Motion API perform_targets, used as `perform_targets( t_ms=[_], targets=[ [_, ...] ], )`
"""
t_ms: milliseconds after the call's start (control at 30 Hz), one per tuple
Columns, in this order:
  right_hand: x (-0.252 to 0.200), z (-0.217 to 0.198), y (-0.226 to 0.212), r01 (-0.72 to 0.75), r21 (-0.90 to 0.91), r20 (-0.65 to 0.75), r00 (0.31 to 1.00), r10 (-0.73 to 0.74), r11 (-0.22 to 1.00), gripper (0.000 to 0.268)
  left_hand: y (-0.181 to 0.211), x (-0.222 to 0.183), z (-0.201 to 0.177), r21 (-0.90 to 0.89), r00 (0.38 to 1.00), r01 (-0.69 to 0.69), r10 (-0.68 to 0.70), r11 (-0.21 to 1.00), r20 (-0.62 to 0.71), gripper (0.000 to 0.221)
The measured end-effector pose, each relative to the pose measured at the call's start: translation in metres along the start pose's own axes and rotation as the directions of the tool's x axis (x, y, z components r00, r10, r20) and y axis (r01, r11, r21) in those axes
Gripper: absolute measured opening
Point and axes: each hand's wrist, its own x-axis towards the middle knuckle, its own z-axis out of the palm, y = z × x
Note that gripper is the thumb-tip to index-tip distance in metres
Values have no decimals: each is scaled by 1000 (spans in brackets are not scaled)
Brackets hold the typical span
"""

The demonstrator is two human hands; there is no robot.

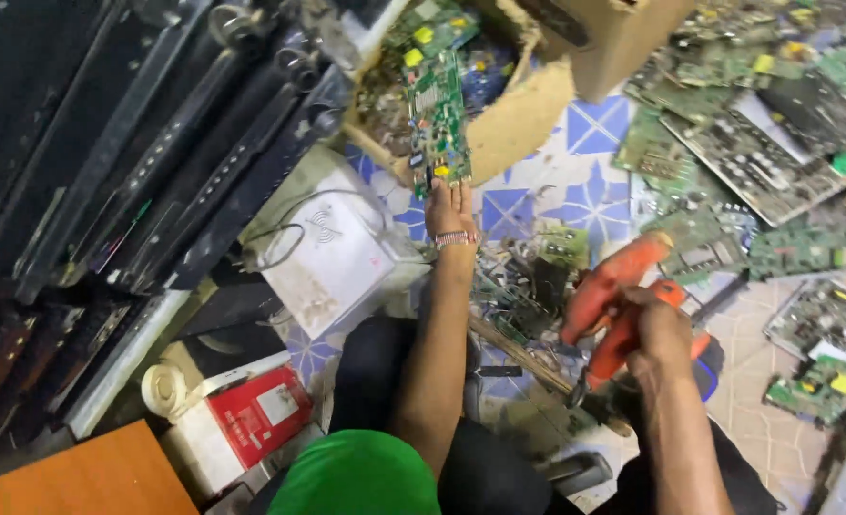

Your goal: Using a handheld electric air blower to remove dust from salvaged circuit boards and electronic components.

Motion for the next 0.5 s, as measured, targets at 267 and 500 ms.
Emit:
perform_targets(
  t_ms=[267, 500],
  targets=[
    [-120, 41, -72, -83, -180, 126, 986, 106, 980, 24, -12, 251, 41, -969, 885, 85, -430, -231, 180, 38],
    [-88, 26, -41, -155, -153, 161, 970, 180, 976, 18, -22, 310, 60, -71, 942, -206, -218, -976, 254, 75]
  ],
)
